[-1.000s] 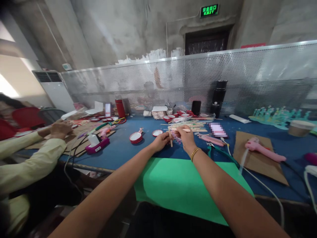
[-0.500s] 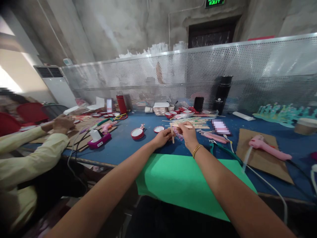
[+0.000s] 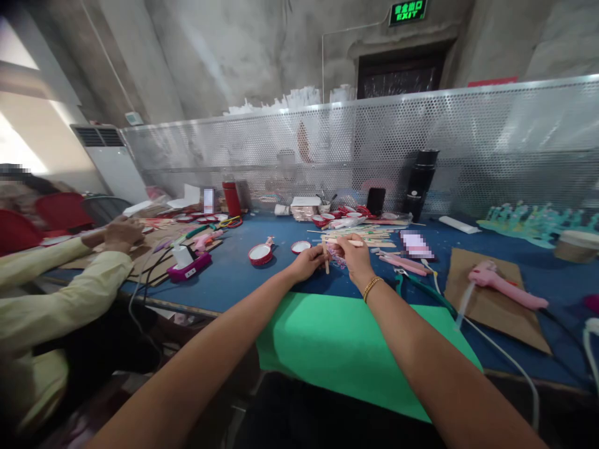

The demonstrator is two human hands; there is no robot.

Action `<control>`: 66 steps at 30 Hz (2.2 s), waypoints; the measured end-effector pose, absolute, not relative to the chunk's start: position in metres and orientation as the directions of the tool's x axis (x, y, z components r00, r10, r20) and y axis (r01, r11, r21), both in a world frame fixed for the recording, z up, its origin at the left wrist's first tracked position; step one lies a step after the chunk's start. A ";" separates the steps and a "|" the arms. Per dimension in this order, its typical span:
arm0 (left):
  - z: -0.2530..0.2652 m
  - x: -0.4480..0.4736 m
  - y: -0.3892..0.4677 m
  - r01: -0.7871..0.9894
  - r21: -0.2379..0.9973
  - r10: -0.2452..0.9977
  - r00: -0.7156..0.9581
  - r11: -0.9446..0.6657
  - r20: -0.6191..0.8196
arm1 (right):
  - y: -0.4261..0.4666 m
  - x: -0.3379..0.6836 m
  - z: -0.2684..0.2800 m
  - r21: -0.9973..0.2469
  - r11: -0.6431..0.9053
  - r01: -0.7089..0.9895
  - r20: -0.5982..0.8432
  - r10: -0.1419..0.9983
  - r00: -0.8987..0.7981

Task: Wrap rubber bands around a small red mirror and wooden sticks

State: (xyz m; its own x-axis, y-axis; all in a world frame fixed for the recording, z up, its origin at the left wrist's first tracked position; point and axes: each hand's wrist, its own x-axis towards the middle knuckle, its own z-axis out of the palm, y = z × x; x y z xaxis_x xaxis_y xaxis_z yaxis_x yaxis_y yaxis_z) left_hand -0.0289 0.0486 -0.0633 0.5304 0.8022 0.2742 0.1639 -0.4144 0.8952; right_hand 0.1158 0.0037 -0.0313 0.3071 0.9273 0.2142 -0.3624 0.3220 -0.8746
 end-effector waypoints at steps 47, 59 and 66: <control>-0.054 -0.029 0.042 0.151 0.899 0.794 0.543 -0.411 0.272 | 0.009 0.120 -0.032 -0.854 0.330 -0.402 0.200 0.922 0.331; -0.053 -0.028 0.042 0.133 0.919 0.807 0.535 -0.371 0.249 | 0.012 0.119 -0.035 -0.852 0.327 -0.408 0.211 0.929 0.303; -0.051 -0.029 0.040 0.130 0.904 0.793 0.541 -0.407 0.279 | 0.012 0.120 -0.034 -0.848 0.335 -0.411 0.182 0.912 0.368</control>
State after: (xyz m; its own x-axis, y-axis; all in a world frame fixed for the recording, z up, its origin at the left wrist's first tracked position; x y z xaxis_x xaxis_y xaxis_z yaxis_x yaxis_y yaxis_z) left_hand -0.0292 0.0403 -0.0512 0.5411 0.7932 0.2793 0.1297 -0.4069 0.9042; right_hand 0.1196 0.0122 -0.0342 0.3678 0.9119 0.1821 -0.4108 0.3350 -0.8479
